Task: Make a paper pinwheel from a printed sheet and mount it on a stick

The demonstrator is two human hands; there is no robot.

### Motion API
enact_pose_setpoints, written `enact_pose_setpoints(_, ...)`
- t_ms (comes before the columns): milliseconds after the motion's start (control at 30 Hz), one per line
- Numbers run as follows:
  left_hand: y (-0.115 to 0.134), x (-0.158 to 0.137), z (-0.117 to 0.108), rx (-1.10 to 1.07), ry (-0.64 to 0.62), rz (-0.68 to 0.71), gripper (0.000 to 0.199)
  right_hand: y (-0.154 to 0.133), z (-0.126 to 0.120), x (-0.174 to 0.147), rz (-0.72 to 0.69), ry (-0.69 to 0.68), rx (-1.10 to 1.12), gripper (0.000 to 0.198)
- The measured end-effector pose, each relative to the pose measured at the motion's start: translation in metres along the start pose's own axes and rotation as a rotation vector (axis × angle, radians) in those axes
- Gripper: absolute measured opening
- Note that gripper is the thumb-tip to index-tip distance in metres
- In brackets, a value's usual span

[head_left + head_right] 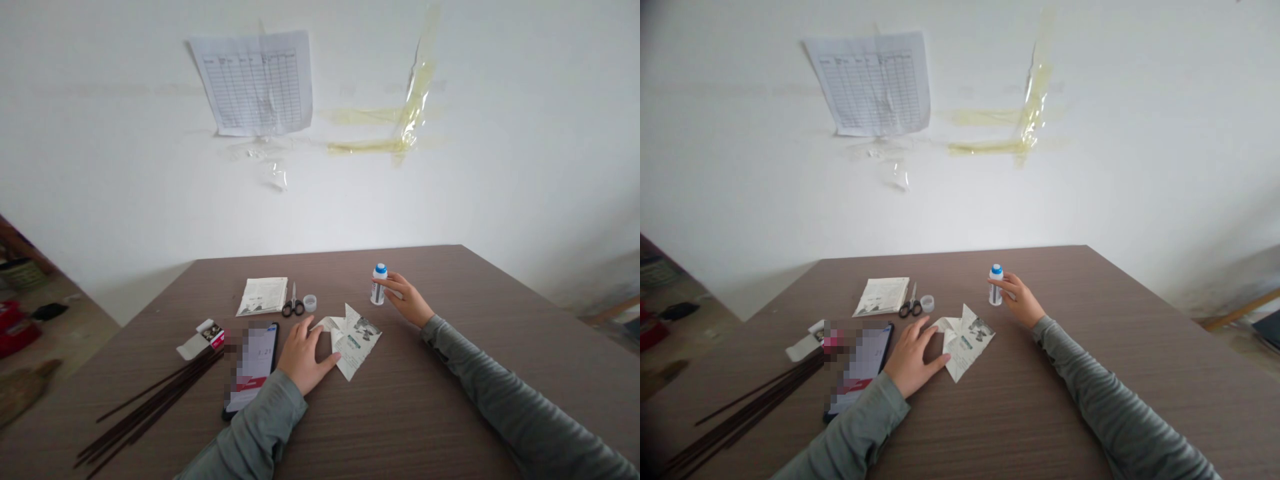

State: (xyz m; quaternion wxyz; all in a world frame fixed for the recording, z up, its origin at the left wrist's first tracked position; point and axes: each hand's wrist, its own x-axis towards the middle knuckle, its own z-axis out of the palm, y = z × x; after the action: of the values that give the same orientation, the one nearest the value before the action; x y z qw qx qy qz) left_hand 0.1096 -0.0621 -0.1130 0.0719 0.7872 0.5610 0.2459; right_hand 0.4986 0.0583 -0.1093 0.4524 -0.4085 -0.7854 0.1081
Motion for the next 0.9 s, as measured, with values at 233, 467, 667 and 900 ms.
enact_pose_setpoints(233,-0.002,0.000,0.001,-0.046,0.025,0.002,0.060,-0.002,-0.001,-0.006,-0.111,-0.014,-0.128,0.057)
enact_pose_setpoints(467,-0.004,0.000,0.003,-0.030,0.039,0.024,0.060,0.003,0.000,-0.013,-0.186,-0.072,-0.409,0.073)
enact_pose_setpoints(667,-0.002,0.000,0.003,-0.012,0.035,0.009,0.060,0.009,0.005,-0.014,-0.239,0.003,-0.582,0.081)
enact_pose_setpoints(900,0.004,0.000,0.000,-0.008,0.028,-0.016,0.059,-0.002,0.006,-0.013,-0.202,0.102,-0.578,0.072)
